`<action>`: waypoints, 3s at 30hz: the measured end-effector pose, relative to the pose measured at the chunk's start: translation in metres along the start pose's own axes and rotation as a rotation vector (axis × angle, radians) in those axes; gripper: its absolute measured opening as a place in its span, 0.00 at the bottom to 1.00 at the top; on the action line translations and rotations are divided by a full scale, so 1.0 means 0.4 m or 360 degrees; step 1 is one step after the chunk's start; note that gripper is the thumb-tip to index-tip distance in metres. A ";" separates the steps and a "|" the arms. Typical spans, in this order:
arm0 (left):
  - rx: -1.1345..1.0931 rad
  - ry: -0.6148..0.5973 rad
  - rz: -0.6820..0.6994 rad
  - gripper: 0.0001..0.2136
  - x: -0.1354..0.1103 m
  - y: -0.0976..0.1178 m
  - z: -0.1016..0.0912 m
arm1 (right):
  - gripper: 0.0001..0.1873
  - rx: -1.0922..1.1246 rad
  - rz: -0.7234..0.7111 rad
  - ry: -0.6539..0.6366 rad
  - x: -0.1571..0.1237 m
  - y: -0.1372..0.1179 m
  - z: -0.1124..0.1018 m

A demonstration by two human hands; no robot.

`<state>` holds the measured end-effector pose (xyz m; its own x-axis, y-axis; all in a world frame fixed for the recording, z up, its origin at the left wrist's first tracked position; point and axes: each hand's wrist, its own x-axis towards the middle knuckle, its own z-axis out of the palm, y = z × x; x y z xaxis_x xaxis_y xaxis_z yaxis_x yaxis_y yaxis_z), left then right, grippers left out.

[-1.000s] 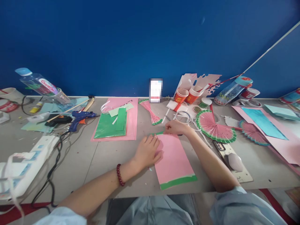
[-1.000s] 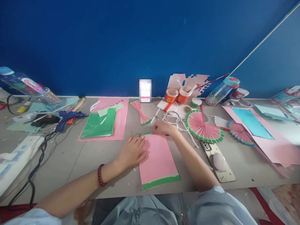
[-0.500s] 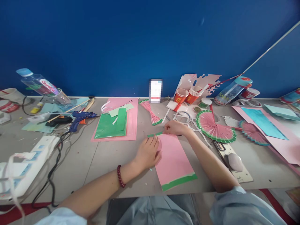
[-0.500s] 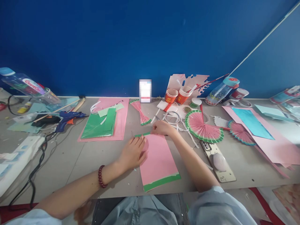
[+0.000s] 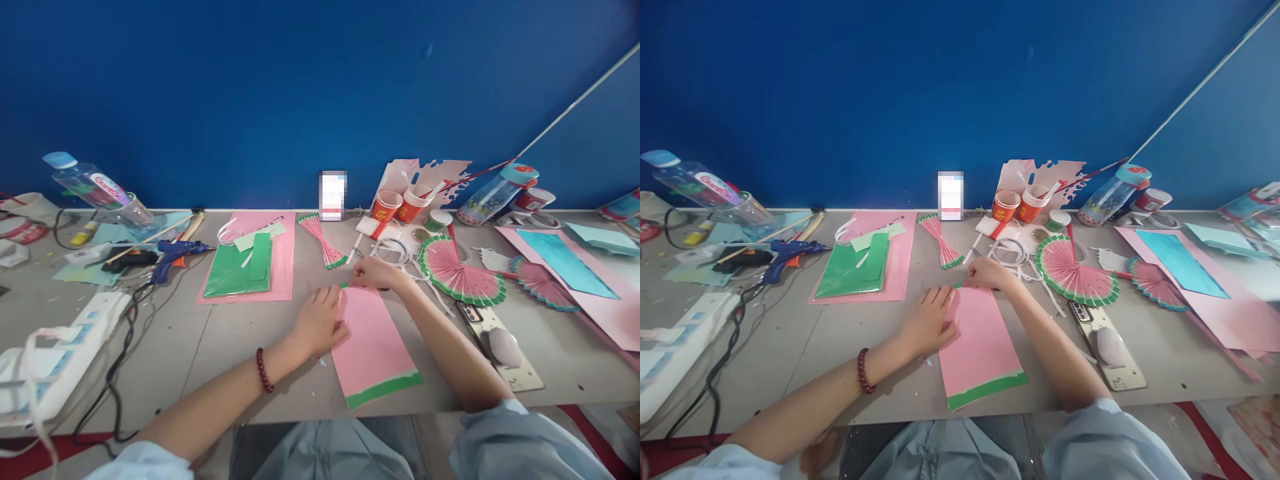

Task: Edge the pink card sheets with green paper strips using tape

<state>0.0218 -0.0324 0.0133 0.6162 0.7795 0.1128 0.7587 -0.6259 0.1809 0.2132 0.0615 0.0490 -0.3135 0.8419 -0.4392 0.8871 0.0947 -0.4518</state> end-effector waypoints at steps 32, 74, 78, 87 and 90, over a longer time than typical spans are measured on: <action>0.0020 -0.0010 -0.0029 0.29 -0.001 0.002 0.014 | 0.12 -0.0343 0.0146 -0.0005 -0.014 0.014 -0.027; 0.0083 0.0086 0.0020 0.22 -0.005 -0.010 -0.001 | 0.17 0.0228 -0.0219 -0.0101 -0.033 0.009 -0.052; 0.0108 0.0041 0.0006 0.23 -0.001 -0.009 -0.006 | 0.16 0.0265 -0.0255 -0.0256 -0.029 -0.005 -0.040; 0.0012 0.0038 -0.0008 0.22 0.001 -0.015 -0.006 | 0.12 0.0009 -0.0273 -0.0152 -0.011 -0.011 -0.006; 0.0004 0.0053 -0.0008 0.21 0.000 -0.012 -0.013 | 0.12 -0.0011 -0.0265 -0.0142 -0.015 -0.021 -0.007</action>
<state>0.0169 -0.0291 0.0173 0.6048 0.7831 0.1445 0.7624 -0.6218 0.1791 0.2087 0.0570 0.0577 -0.4850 0.7637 -0.4260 0.8225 0.2329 -0.5189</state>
